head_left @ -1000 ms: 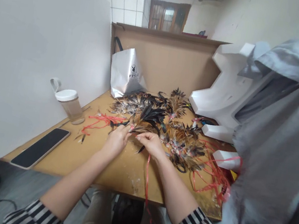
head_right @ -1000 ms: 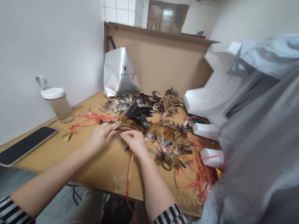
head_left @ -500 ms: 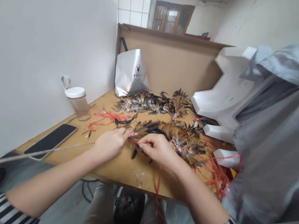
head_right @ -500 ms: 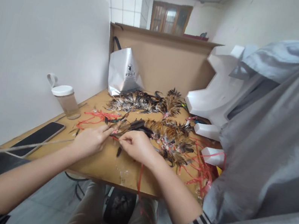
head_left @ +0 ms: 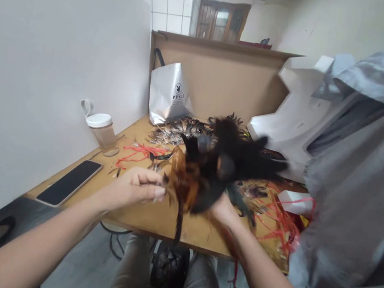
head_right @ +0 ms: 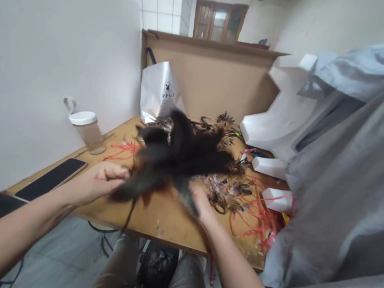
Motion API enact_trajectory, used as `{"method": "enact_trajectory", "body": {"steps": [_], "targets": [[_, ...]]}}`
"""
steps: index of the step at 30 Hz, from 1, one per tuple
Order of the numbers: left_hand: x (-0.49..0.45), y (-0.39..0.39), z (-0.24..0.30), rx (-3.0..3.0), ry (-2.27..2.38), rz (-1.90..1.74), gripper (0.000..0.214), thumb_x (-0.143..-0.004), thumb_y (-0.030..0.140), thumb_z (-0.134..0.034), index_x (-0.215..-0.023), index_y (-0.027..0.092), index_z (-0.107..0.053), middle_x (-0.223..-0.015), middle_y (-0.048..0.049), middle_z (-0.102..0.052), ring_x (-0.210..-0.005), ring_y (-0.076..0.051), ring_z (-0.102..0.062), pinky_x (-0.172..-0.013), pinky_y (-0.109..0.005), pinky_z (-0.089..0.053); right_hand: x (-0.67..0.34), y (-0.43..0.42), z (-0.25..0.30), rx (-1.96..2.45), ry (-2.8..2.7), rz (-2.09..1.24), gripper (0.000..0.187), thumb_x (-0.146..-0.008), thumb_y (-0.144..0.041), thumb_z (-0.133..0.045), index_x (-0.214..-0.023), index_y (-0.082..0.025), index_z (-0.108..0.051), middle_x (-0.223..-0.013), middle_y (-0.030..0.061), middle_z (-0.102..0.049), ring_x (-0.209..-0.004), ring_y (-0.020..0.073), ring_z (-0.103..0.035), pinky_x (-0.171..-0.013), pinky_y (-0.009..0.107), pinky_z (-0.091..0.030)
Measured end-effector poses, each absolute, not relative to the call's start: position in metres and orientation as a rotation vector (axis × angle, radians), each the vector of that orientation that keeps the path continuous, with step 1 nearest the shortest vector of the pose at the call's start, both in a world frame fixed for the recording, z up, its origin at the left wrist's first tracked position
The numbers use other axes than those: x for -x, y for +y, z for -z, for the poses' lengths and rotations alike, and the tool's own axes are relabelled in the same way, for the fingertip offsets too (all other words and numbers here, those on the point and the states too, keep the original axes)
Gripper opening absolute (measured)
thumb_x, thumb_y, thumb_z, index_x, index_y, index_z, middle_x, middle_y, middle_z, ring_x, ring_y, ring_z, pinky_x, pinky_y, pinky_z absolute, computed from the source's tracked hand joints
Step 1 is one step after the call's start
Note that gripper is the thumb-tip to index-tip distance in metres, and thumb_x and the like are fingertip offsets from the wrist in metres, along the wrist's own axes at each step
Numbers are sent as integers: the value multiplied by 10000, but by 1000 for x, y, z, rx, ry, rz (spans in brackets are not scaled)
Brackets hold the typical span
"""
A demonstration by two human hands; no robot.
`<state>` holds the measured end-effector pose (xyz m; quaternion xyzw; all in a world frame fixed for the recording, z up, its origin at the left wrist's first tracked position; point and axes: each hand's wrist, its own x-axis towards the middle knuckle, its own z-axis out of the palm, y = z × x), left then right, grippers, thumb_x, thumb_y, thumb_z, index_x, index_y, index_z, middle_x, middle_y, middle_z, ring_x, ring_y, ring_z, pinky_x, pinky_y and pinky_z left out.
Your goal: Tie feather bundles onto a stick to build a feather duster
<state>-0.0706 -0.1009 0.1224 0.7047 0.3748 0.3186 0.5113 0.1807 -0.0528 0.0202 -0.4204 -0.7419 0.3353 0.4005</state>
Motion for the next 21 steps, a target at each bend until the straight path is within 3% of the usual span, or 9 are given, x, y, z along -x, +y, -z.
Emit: {"method": "enact_trajectory", "body": {"steps": [3, 6, 10, 21], "targets": [[62, -80, -96, -1335, 1047, -1014, 301, -706, 408, -637, -675, 117, -566, -515, 26, -467, -395, -24, -273, -381, -169, -159, -180, -72, -10, 1134, -1730, -1094, 365, -726, -456, -585, -766, -111, -697, -630, 21, -642, -530, 103, -496, -481, 195, -364], [52, -64, -77, -1182, 1096, -1149, 325, -613, 394, -712, -691, 121, -553, -564, 4, -534, -391, -20, -298, -369, -154, -148, -187, -88, -10, 1170, -1619, -1234, 359, -711, -476, -610, -773, -131, -689, -677, 33, -644, -568, 111, -499, -509, 209, -344], [42, -54, -62, -1117, 1094, -1158, 358, -573, 404, -734, -669, 103, -565, -578, -5, -546, -393, -13, -315, -366, -145, -157, -196, -97, -13, 1183, -1616, -1267, 369, -733, -486, -591, -787, -133, -680, -644, 20, -619, -547, 101, -462, -515, 214, -324], [36, -45, -25, -1030, 1086, -1210, 347, -548, 384, -755, -636, 100, -577, -519, 9, -523, -362, -6, -303, -352, -144, -143, -200, -112, -9, 1153, -1563, -1137, 325, -774, -447, -545, -814, -151, -671, -771, 56, -670, -686, 150, -556, -648, 249, -403]]}}
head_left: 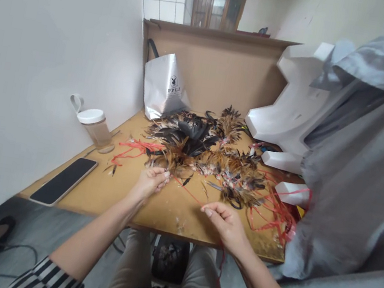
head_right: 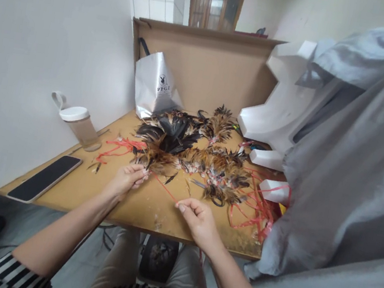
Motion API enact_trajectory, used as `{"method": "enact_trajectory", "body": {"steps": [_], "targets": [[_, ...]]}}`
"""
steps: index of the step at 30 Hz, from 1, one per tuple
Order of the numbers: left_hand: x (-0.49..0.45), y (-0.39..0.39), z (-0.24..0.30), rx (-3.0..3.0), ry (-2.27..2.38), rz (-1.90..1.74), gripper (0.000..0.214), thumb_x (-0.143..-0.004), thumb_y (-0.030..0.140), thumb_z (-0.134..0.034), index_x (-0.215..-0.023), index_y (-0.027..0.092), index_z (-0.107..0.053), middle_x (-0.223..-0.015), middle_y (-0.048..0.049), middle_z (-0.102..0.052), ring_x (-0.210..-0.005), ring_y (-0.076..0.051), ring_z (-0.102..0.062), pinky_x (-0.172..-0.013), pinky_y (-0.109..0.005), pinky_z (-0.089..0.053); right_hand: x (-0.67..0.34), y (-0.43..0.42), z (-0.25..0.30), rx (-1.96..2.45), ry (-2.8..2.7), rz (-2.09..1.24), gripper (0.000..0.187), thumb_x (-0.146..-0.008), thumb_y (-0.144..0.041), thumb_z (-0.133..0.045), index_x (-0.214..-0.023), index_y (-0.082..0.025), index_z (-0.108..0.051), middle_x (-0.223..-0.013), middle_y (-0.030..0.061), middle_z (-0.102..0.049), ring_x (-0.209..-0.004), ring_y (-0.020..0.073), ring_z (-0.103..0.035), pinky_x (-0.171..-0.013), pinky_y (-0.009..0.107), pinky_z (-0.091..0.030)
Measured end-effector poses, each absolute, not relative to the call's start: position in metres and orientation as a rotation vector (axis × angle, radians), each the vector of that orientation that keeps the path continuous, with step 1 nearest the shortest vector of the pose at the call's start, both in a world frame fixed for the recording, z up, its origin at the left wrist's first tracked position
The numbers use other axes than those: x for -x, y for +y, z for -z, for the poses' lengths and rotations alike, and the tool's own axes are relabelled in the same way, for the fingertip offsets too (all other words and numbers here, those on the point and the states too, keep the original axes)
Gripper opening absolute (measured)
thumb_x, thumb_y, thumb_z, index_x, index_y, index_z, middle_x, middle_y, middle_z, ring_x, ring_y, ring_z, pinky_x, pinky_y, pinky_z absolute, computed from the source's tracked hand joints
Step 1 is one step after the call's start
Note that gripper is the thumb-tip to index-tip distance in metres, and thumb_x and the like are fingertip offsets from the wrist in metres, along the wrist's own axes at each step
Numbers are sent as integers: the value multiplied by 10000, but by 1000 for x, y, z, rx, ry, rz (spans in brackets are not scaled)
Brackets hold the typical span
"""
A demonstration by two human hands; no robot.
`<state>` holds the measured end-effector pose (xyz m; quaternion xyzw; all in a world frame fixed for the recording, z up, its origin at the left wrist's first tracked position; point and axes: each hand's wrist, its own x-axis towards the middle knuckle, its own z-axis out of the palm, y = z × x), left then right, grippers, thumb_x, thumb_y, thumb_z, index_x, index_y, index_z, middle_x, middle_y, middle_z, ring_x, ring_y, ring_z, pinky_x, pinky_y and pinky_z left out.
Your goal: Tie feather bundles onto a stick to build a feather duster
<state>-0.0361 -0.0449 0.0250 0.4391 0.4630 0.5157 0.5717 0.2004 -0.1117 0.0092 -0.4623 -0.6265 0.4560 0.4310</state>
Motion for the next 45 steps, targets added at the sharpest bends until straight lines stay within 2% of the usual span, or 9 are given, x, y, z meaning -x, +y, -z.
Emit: {"method": "enact_trajectory", "body": {"steps": [10, 15, 18, 20, 22, 30, 37, 42, 45], "targets": [[16, -26, -31, -882, 945, -1301, 340, -510, 325, -780, -645, 88, -577, -573, -4, -545, -390, -1, -312, -333, -136, -128, -188, -33, -44, 1129, -1797, -1071, 267, -722, -362, -614, -872, -153, -684, -872, 41, -683, -805, 183, -601, -772, 293, -436], [8, -17, -31, -870, 931, -1358, 335, -514, 331, -772, -635, 96, -566, -543, 7, -531, -382, -4, -306, -331, -141, -118, -137, -2, -42, 1044, -1401, -1566, 226, -664, -310, -673, -806, -136, -640, -689, 31, -644, -578, 114, -577, -569, 244, -466], [10, -14, -29, -881, 947, -1362, 329, -522, 330, -763, -639, 99, -561, -544, 6, -536, -380, -4, -305, -333, -143, -116, -122, 6, -33, 992, -1239, -1662, 211, -629, -297, -684, -745, -136, -613, -559, -15, -578, -391, 50, -428, -376, 175, -324], [10, -14, -27, -888, 975, -1358, 334, -521, 336, -758, -646, 100, -559, -550, 5, -543, -378, -5, -309, -336, -143, -119, -118, 9, -26, 1013, -1183, -1585, 201, -618, -312, -674, -700, -142, -605, -450, -60, -492, -333, 27, -304, -336, 165, -207], [8, -14, -26, -900, 1027, -1357, 341, -518, 347, -754, -651, 104, -554, -544, 7, -546, -374, -7, -315, -341, -144, -127, -116, 12, -19, 1066, -1148, -1466, 196, -596, -321, -675, -647, -149, -598, -406, -77, -448, -336, 24, -273, -346, 169, -180], [-4, -5, -17, -1026, 1174, -1445, 307, -562, 358, -710, -701, 128, -563, -520, 6, -559, -411, -60, -405, -426, -181, -291, -113, 8, -15, 1020, -952, -1419, 254, -534, -322, -719, -555, -166, -520, -425, -56, -474, -402, 64, -411, -398, 195, -273], [-8, -8, -10, -1657, 1484, -1596, 148, -711, 195, -574, -844, 175, -636, -779, -68, -626, -727, -183, -553, -734, -297, -407, -106, 4, -16, 872, -888, -1483, 281, -540, -352, -740, -673, -144, -607, -543, 15, -600, -494, 119, -526, -432, 215, -349], [-20, -21, -18, -1670, 1416, -1615, 218, -704, 163, -596, -913, 182, -656, -913, -109, -621, -917, -238, -547, -845, -346, -403, -114, 4, -19, 808, -836, -1555, 273, -519, -318, -753, -649, -145, -587, -460, -33, -517, -384, 57, -394, -361, 189, -246], [-23, -28, -27, -1381, 1217, -1554, 317, -670, 221, -667, -982, 180, -630, -894, -84, -627, -798, -194, -585, -718, -313, -474, -126, 6, -21, 779, -865, -1599, 298, -537, -321, -759, -587, -157, -515, -384, -98, -340, -332, 17, -211, -332, 182, -104]]}}
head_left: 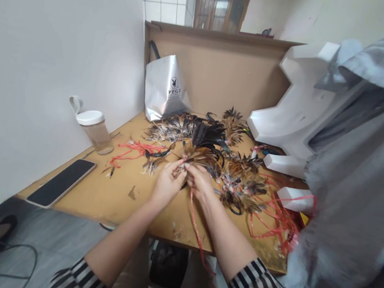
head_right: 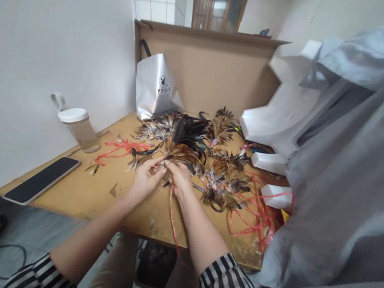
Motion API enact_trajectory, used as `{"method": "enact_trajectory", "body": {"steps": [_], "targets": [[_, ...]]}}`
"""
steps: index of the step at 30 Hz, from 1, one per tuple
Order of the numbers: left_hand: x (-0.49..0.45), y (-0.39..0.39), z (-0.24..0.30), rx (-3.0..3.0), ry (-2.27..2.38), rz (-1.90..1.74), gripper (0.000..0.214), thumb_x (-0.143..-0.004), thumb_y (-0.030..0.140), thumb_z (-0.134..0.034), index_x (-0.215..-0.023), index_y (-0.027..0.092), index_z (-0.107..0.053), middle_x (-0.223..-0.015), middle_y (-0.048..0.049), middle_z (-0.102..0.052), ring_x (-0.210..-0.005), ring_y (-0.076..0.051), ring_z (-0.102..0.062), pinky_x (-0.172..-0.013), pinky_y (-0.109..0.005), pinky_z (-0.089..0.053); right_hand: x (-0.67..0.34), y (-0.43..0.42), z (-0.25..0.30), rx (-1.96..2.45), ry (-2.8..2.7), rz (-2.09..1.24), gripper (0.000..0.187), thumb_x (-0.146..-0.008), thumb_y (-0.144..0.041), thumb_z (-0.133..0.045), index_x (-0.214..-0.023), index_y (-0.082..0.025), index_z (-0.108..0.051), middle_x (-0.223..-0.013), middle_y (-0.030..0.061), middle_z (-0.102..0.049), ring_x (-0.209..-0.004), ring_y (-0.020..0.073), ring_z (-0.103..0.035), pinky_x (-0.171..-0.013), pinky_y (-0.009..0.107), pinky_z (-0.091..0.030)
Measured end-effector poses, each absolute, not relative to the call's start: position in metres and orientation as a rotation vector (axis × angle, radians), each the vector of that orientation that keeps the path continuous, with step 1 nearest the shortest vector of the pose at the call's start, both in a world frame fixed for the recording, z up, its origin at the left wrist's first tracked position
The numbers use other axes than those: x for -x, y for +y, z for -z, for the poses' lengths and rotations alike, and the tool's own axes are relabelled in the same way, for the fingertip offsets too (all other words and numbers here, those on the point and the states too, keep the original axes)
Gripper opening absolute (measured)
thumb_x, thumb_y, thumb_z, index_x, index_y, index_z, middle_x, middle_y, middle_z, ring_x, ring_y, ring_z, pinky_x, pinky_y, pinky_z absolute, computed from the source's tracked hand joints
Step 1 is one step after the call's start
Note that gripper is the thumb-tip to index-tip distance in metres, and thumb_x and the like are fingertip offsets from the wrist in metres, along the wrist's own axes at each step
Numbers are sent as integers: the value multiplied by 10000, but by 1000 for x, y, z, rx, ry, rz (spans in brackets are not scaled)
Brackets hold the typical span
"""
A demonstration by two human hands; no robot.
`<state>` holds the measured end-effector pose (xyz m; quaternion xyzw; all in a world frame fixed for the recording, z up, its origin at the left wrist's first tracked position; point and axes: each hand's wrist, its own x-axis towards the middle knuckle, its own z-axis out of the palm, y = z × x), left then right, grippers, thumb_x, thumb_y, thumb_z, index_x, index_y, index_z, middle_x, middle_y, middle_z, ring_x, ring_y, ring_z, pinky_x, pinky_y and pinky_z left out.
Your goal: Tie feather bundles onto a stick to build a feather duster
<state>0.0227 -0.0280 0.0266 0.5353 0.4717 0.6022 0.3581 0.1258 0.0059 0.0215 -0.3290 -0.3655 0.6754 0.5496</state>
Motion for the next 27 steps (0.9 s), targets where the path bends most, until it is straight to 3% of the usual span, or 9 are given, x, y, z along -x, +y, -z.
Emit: {"method": "enact_trajectory", "body": {"steps": [3, 5, 9, 11, 15, 22, 27], "targets": [[-18, -31, -37, -965, 1014, -1407, 316, -669, 328, -690, -914, 148, -607, -781, -55, -636, -634, -138, -599, -579, -265, -498, -137, 8, -24, 667, -962, -1676, 357, -568, -326, -759, -547, -167, -441, -408, -116, -245, -353, 9, -142, -351, 184, -57], [-13, -30, -42, -768, 911, -1287, 282, -694, 364, -673, -816, 121, -600, -731, -65, -642, -610, -130, -609, -550, -240, -500, -141, 9, -24, 594, -1030, -1725, 356, -586, -330, -752, -540, -161, -442, -422, -109, -263, -365, 9, -143, -361, 184, -63], [-4, -27, -44, -673, 780, -1122, 227, -725, 308, -662, -776, 92, -615, -700, -77, -644, -518, -72, -561, -402, -135, -401, -146, 11, -20, 552, -1174, -1791, 281, -625, -352, -725, -607, -121, -566, -462, -61, -405, -380, 11, -174, -374, 191, -81], [-3, -27, -42, -667, 723, -1100, 206, -694, 261, -695, -786, 93, -622, -707, -63, -637, -488, -39, -516, -358, -100, -330, -148, 12, -18, 540, -1226, -1822, 283, -645, -366, -709, -626, -106, -599, -442, -69, -371, -385, 13, -165, -381, 192, -83], [-6, -27, -39, -669, 686, -1143, 251, -594, 225, -763, -746, 90, -616, -690, -33, -606, -490, -18, -474, -369, -92, -304, -148, 13, -16, 536, -1224, -1881, 299, -644, -376, -710, -629, -96, -607, -424, -99, -273, -382, 12, -163, -387, 186, -76], [-14, -26, -32, -793, 946, -1452, 491, -520, 338, -785, -904, 107, -586, -635, -9, -606, -470, -51, -485, -407, -154, -319, -137, 12, -19, 808, -1021, -1705, 312, -542, -352, -765, -591, -138, -543, -401, -99, -348, -344, 5, -162, -352, 179, -49], [-17, -22, -25, -881, 1011, -1501, 500, -528, 346, -776, -935, 105, -616, -633, -10, -610, -479, -61, -500, -428, -174, -357, -135, 9, -23, 751, -998, -1758, 304, -553, -356, -757, -601, -126, -563, -406, -91, -372, -341, -1, -159, -346, 181, -43]]}}
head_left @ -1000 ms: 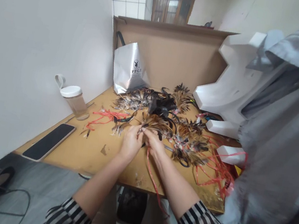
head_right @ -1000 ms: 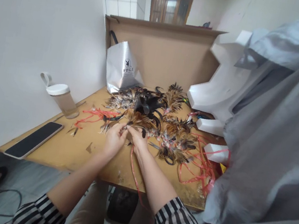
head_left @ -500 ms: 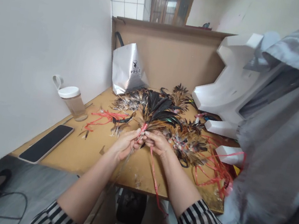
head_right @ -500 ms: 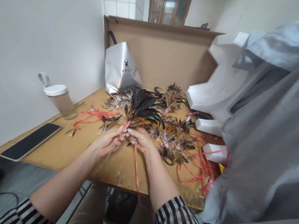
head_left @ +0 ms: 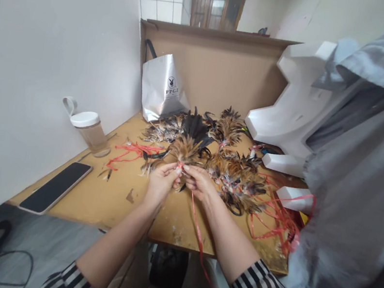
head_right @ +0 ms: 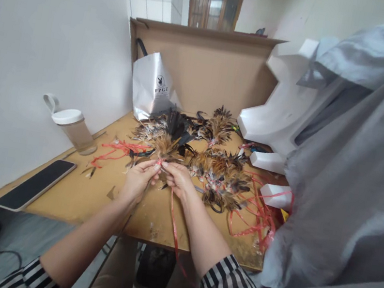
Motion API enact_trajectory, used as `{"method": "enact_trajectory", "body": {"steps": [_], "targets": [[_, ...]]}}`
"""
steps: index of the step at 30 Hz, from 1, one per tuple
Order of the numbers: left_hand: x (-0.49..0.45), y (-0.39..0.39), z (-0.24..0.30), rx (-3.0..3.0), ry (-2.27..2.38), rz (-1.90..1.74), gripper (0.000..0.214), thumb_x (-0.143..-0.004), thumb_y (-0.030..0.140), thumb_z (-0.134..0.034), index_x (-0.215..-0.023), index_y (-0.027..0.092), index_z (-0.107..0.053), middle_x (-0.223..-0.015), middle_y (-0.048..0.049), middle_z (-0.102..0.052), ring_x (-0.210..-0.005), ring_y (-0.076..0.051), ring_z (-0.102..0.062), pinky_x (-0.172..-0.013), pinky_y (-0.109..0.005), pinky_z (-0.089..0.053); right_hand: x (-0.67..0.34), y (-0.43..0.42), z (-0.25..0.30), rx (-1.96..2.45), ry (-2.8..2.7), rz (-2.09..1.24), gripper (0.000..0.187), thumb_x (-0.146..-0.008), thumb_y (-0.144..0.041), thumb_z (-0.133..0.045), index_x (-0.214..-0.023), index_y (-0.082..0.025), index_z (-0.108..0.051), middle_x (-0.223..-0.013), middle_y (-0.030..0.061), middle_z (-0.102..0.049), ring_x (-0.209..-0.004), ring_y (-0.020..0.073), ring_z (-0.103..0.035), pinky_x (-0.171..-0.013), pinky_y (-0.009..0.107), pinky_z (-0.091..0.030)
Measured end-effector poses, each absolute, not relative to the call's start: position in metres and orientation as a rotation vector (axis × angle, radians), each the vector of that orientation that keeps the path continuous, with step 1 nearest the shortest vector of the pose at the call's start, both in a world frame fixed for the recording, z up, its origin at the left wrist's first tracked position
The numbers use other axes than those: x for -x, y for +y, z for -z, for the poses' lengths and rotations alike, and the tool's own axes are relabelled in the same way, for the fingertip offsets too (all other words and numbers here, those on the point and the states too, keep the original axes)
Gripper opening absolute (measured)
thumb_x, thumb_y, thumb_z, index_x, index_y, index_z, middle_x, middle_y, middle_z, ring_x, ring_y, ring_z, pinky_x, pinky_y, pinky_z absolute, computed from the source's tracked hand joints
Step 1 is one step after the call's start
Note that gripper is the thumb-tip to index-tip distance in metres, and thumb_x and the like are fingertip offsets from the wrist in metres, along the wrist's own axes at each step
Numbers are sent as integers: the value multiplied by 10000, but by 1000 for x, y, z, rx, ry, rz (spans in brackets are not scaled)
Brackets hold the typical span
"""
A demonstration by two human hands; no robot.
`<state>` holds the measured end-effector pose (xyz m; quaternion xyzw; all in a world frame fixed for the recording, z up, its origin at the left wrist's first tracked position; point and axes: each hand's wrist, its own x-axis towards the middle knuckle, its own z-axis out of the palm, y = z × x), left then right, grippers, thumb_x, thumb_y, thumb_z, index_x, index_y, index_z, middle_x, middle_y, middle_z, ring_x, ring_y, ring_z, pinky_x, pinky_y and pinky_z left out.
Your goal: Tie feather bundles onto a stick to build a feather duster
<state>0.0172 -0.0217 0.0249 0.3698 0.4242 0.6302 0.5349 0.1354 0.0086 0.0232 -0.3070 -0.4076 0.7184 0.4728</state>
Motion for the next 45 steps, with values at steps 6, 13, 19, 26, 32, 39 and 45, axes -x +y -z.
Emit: {"method": "enact_trajectory", "body": {"steps": [6, 13, 19, 26, 32, 39, 45], "targets": [[-24, -28, -32, -870, 925, -1411, 390, -582, 360, -745, -873, 118, -649, -591, 21, -556, -475, -49, -484, -476, -183, -430, -136, 6, -27, 758, -941, -1687, 296, -513, -327, -783, -602, -127, -584, -430, -58, -488, -326, -1, -215, -338, 181, -67], [-23, -27, -36, -872, 913, -1402, 315, -586, 366, -741, -738, 104, -655, -574, 14, -541, -460, -42, -468, -426, -155, -389, -137, 5, -28, 779, -991, -1659, 308, -487, -342, -787, -600, -122, -604, -447, -32, -540, -324, 5, -255, -345, 183, -87], [-19, -15, -26, -783, 1000, -1421, 317, -533, 291, -779, -740, 83, -658, -565, 5, -570, -452, -40, -479, -403, -135, -364, -130, 12, -15, 953, -1017, -1449, 326, -490, -387, -772, -598, -124, -614, -445, -39, -541, -348, 25, -313, -371, 189, -183], [1, 17, -31, -504, 764, -1250, 53, -719, 109, -644, -732, 73, -607, -578, -8, -544, -449, -31, -487, -347, -81, -342, -145, 17, -17, 1053, -1229, -1286, 347, -598, -460, -693, -538, -138, -579, -396, -74, -442, -355, 26, -266, -397, 196, -188], [21, 33, -20, -209, 432, -1053, 159, -885, 146, -413, -807, 97, -543, -624, 4, -467, -461, -10, -464, -324, -32, -309, -159, 20, -18, 1191, -1419, -1387, 382, -665, -510, -613, -642, -131, -646, -525, 5, -592, -394, 60, -417, -401, 194, -269], [30, 30, -13, -128, 309, -1077, 251, -921, 222, -329, -775, 103, -494, -655, -4, -450, -484, -7, -461, -327, -24, -312, -186, 19, -27, 1269, -1489, -1019, 319, -659, -447, -622, -646, -129, -650, -525, 1, -590, -432, 74, -437, -451, 201, -333], [30, 31, -12, -112, 312, -1061, 233, -920, 225, -336, -797, 108, -496, -662, -1, -445, -483, -6, -460, -329, -23, -313, -253, 1, -41, 1488, -1535, -783, 248, -658, -359, -617, -747, -131, -660, -587, 14, -620, -462, 93, -484, -474, 209, -373]]}}
